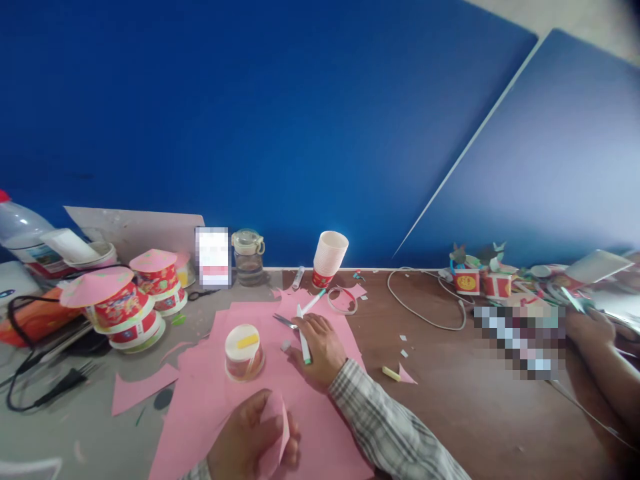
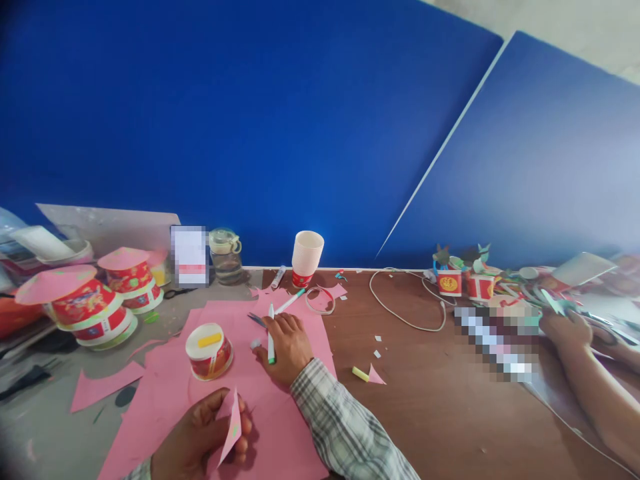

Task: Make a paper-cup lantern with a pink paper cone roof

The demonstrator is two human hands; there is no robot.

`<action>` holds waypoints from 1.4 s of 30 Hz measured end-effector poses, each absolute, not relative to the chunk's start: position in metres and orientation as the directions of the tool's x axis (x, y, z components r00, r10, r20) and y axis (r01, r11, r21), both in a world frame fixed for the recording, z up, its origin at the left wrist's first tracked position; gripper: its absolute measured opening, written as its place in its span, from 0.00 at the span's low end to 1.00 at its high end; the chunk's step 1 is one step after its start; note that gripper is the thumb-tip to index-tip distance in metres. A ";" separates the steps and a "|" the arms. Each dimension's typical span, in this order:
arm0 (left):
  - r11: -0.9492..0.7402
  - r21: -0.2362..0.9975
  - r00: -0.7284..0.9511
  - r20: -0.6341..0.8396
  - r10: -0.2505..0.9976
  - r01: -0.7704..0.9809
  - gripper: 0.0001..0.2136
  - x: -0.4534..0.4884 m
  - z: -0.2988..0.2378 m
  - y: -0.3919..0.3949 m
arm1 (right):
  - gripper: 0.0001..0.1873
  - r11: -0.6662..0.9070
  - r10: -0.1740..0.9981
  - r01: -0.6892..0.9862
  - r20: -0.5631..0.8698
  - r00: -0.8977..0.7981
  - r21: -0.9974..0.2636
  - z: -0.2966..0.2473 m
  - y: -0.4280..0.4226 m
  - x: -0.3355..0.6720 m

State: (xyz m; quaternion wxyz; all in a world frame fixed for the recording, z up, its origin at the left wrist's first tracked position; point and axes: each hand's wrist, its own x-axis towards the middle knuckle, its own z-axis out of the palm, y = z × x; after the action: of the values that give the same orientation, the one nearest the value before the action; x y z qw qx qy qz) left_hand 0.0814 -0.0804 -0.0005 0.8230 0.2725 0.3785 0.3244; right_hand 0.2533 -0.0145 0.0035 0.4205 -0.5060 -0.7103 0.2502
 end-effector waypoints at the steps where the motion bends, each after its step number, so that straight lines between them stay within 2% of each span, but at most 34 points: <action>1: 0.628 0.711 0.490 -0.444 0.750 -0.317 0.11 0.081 -0.006 -0.080 | 0.28 0.377 0.924 0.523 0.351 -0.153 -0.764 0.003 -0.015 0.254; 4: 0.573 0.755 0.430 -0.424 0.797 -0.319 0.10 0.077 -0.020 -0.080 | 0.35 0.407 0.911 0.557 0.369 -0.186 -0.724 0.001 -0.016 0.256; 6: 0.541 0.765 0.389 -0.407 0.826 -0.350 0.14 0.076 -0.021 -0.081 | 0.38 0.412 0.908 0.557 0.378 -0.183 -0.721 -0.001 -0.017 0.258; 11: 0.733 0.582 0.530 -0.521 0.669 -0.353 0.17 0.075 -0.004 -0.083 | 0.37 0.437 0.891 0.648 0.401 -0.214 -0.624 -0.003 -0.017 0.261; 15: 0.768 0.502 0.567 -0.524 0.635 -0.397 0.18 0.072 0.000 -0.084 | 0.37 0.428 0.893 0.686 0.390 -0.223 -0.588 -0.004 -0.016 0.260; 20: 0.771 0.429 0.586 -0.501 0.637 -0.471 0.18 0.071 -0.002 -0.084 | 0.38 0.405 0.909 0.660 0.355 -0.217 -0.633 -0.008 -0.016 0.260; 27: 0.739 0.376 0.527 -0.527 0.667 -0.559 0.19 0.072 -0.004 -0.081 | 0.38 0.422 0.897 0.667 0.387 -0.211 -0.614 -0.013 -0.018 0.258; 31: 0.716 0.319 0.584 -0.421 0.694 -0.622 0.19 0.070 -0.008 -0.083 | 0.33 0.423 0.881 0.771 0.414 -0.229 -0.476 -0.009 -0.020 0.256; 37: 0.703 0.213 0.671 -0.211 0.711 -0.678 0.18 0.072 -0.004 -0.079 | 0.14 0.528 0.788 0.749 0.559 -0.258 -0.399 0.009 -0.021 0.253; 40: 0.719 0.190 0.686 -0.213 0.695 -0.669 0.21 0.074 0.018 -0.084 | 0.12 0.578 0.767 0.743 0.535 -0.354 -0.337 0.010 -0.021 0.247; 42: 0.713 0.173 0.665 -0.265 0.698 -0.679 0.22 0.074 0.038 -0.097 | 0.12 0.588 0.772 0.754 0.481 -0.415 -0.293 0.008 -0.021 0.242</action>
State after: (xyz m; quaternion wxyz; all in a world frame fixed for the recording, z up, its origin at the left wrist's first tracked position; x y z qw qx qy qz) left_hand 0.0741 -0.0966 0.0377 0.9120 0.0297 0.1574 0.3776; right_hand 0.2420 -0.0210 0.0080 0.2943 -0.4538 -0.8409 0.0155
